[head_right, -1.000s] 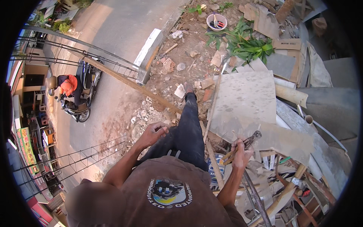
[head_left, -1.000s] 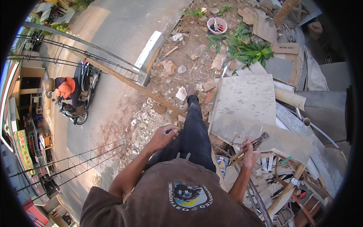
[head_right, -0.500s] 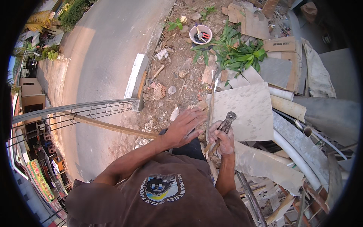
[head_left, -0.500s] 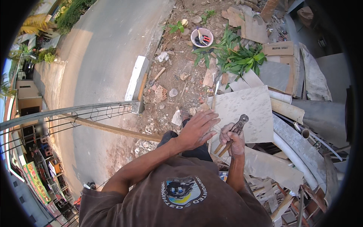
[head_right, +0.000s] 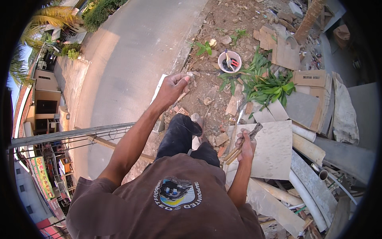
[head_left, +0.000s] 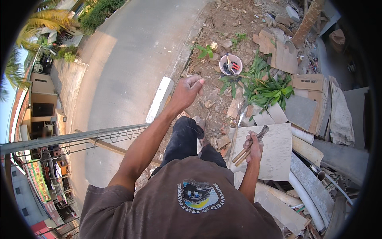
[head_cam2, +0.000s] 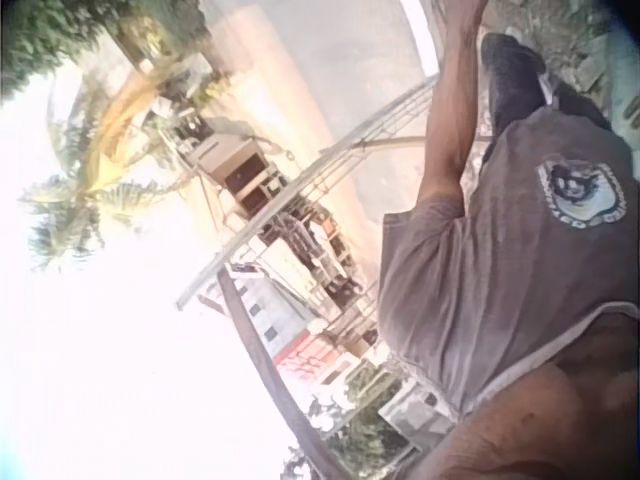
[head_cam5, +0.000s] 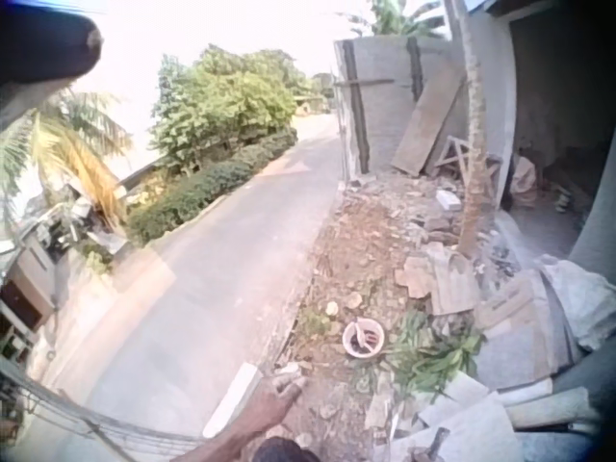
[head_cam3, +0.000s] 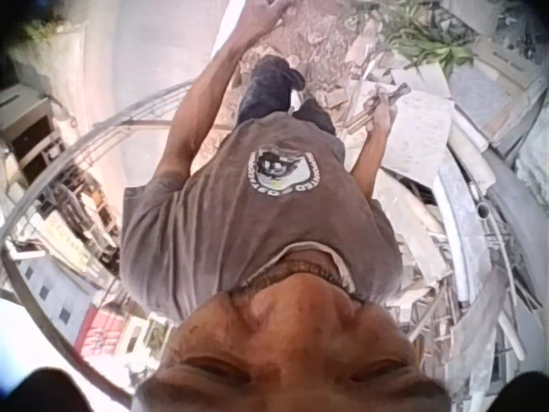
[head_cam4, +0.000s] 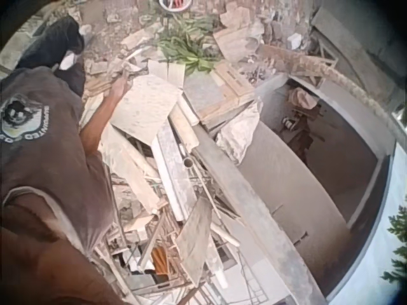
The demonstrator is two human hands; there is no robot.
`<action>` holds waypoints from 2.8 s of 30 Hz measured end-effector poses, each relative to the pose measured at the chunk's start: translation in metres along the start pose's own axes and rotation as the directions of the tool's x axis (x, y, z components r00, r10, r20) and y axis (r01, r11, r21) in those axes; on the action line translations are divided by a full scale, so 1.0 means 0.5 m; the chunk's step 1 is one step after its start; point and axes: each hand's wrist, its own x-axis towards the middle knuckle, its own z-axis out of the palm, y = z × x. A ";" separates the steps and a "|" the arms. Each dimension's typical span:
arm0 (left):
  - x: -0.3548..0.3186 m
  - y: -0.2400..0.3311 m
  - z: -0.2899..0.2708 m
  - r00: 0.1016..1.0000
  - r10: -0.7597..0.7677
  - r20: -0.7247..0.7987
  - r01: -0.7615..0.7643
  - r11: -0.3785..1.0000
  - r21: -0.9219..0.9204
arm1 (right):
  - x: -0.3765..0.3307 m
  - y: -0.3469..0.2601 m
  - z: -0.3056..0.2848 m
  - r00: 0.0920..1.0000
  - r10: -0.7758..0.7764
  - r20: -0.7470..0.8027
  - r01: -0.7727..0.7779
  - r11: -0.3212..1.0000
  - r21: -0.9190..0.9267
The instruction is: The person assembles a metal scaffolding frame using a hammer and pliers. They position a curved metal arch, secure it to vertical poles, and adjust the structure while working on a construction site.
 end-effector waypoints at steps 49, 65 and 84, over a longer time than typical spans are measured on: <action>0.478 0.104 -0.259 0.774 0.571 -0.276 -0.332 0.736 0.591 | 0.387 -0.620 0.764 0.367 0.044 0.929 0.930 -0.015 -0.367; 0.487 0.074 -0.272 0.818 0.564 -0.114 -0.405 0.705 0.582 | 0.384 -0.540 0.754 0.294 0.100 0.951 0.956 -0.051 -0.290; 0.521 0.085 -0.232 0.798 0.600 0.057 -0.526 0.648 0.551 | 0.395 -0.477 0.656 0.574 0.082 0.815 0.809 0.093 -0.580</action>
